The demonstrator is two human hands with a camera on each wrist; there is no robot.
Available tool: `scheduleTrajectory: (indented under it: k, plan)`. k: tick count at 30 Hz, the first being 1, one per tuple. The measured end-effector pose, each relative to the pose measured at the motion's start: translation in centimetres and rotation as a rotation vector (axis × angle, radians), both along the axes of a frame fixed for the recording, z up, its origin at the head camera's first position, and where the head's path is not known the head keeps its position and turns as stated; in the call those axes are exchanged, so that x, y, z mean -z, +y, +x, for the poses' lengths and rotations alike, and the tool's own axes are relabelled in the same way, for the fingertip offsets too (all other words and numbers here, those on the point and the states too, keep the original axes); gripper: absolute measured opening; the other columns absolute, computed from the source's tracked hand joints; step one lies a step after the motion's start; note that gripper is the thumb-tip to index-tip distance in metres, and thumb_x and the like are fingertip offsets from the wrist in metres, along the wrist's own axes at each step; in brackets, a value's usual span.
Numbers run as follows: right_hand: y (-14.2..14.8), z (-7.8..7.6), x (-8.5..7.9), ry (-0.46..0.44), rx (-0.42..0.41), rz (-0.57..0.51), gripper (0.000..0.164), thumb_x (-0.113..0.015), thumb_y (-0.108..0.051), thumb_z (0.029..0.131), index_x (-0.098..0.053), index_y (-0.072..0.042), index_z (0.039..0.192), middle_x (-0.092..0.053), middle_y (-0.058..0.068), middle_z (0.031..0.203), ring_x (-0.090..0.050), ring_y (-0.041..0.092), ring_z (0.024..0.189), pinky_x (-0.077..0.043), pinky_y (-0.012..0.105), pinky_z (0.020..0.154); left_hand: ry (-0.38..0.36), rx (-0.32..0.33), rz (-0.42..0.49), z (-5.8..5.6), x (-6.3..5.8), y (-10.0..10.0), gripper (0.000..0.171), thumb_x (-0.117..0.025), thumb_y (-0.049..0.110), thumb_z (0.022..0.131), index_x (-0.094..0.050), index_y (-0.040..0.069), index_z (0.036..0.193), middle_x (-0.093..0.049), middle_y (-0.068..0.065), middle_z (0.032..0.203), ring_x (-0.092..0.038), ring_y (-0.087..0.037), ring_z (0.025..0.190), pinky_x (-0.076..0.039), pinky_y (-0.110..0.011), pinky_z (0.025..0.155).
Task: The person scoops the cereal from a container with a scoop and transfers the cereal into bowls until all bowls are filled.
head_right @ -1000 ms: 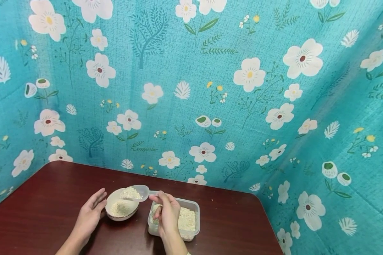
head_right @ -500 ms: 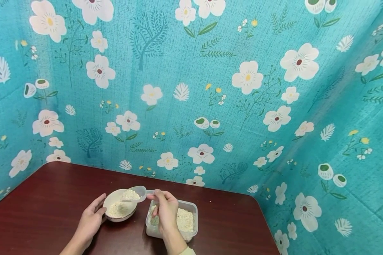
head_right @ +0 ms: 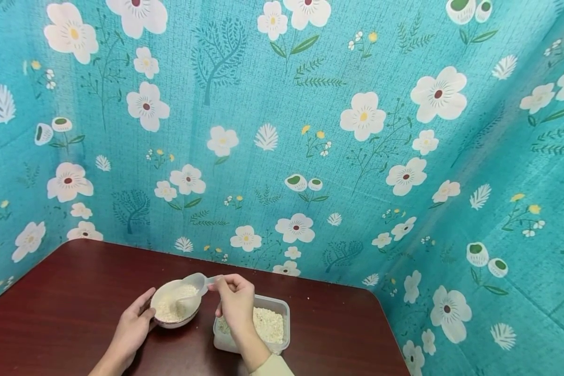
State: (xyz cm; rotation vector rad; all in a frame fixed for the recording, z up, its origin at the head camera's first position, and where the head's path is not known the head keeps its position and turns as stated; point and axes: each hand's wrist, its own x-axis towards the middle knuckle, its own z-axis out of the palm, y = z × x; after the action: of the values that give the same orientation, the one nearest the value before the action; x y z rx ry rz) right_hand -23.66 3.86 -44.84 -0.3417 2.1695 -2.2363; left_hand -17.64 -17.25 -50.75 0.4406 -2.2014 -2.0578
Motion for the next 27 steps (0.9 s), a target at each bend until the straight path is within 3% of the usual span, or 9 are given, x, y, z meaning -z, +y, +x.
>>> scheduleTrajectory:
  k: [10, 14, 17, 19, 21, 27]
  plan:
    - [-0.2, 1.0, -0.6, 0.346, -0.033, 0.191, 0.014, -0.068, -0.025, 0.098, -0.075, -0.013, 0.096, -0.074, -0.002, 0.082, -0.049, 0.009, 0.036, -0.048, 0.024, 0.034, 0.012, -0.002, 0.006, 0.1, -0.1, 0.1, 0.059, -0.029, 0.0, 0.101, -0.016, -0.005, 0.158, -0.014, -0.033, 0.16, -0.014, -0.046, 0.148, -0.028, -0.056, 0.117]
    - [-0.4, 1.3, -0.5, 0.615, -0.05, 0.306, 0.012, -0.066, -0.019, 0.099, -0.074, -0.011, 0.096, -0.069, -0.003, 0.073, -0.047, -0.002, 0.041, -0.045, 0.017, 0.035, 0.01, 0.002, -0.001, 0.2, -0.2, 0.0, 0.058, -0.03, 0.0, 0.101, -0.016, -0.005, 0.158, -0.014, -0.033, 0.161, -0.013, -0.046, 0.148, -0.025, -0.057, 0.118]
    - [-0.5, 1.5, -0.4, 0.857, -0.03, 0.427, 0.008, -0.066, -0.014, 0.099, -0.074, -0.012, 0.097, -0.068, -0.006, 0.073, -0.042, -0.008, 0.05, -0.041, 0.008, 0.042, -0.003, 0.002, -0.006, 0.1, -0.3, -0.1, 0.059, -0.029, 0.001, 0.101, -0.016, -0.004, 0.158, -0.013, -0.032, 0.161, -0.013, -0.046, 0.148, -0.025, -0.057, 0.118]
    - [-0.5, 1.6, -0.4, 0.966, -0.013, 0.485, 0.006, -0.068, -0.013, 0.098, -0.073, -0.013, 0.097, -0.07, -0.007, 0.077, -0.041, -0.008, 0.055, -0.039, 0.005, 0.048, -0.01, 0.003, -0.009, 0.1, -0.3, -0.1, 0.059, -0.029, 0.001, 0.102, -0.016, -0.004, 0.158, -0.013, -0.032, 0.161, -0.013, -0.046, 0.148, -0.025, -0.057, 0.118]
    - [-0.5, 1.8, -0.3, 1.009, -0.018, 0.517, 0.005, -0.068, -0.014, 0.097, -0.074, -0.013, 0.097, -0.072, -0.007, 0.082, -0.042, -0.008, 0.057, -0.039, 0.003, 0.052, -0.011, 0.003, -0.013, 0.1, -0.3, 0.0, 0.058, -0.029, 0.001, 0.102, -0.016, -0.004, 0.158, -0.014, -0.032, 0.161, -0.014, -0.046, 0.148, -0.026, -0.057, 0.118]
    - [-0.4, 2.1, -0.4, 0.99, -0.048, 0.535, 0.007, -0.067, -0.015, 0.098, -0.074, -0.012, 0.098, -0.074, -0.005, 0.086, -0.045, -0.008, 0.059, -0.042, 0.004, 0.054, 0.015, 0.0, -0.009, 0.3, -0.2, 0.0, 0.058, -0.032, 0.001, 0.102, -0.017, -0.004, 0.158, -0.017, -0.032, 0.16, -0.016, -0.045, 0.148, -0.027, -0.055, 0.118]
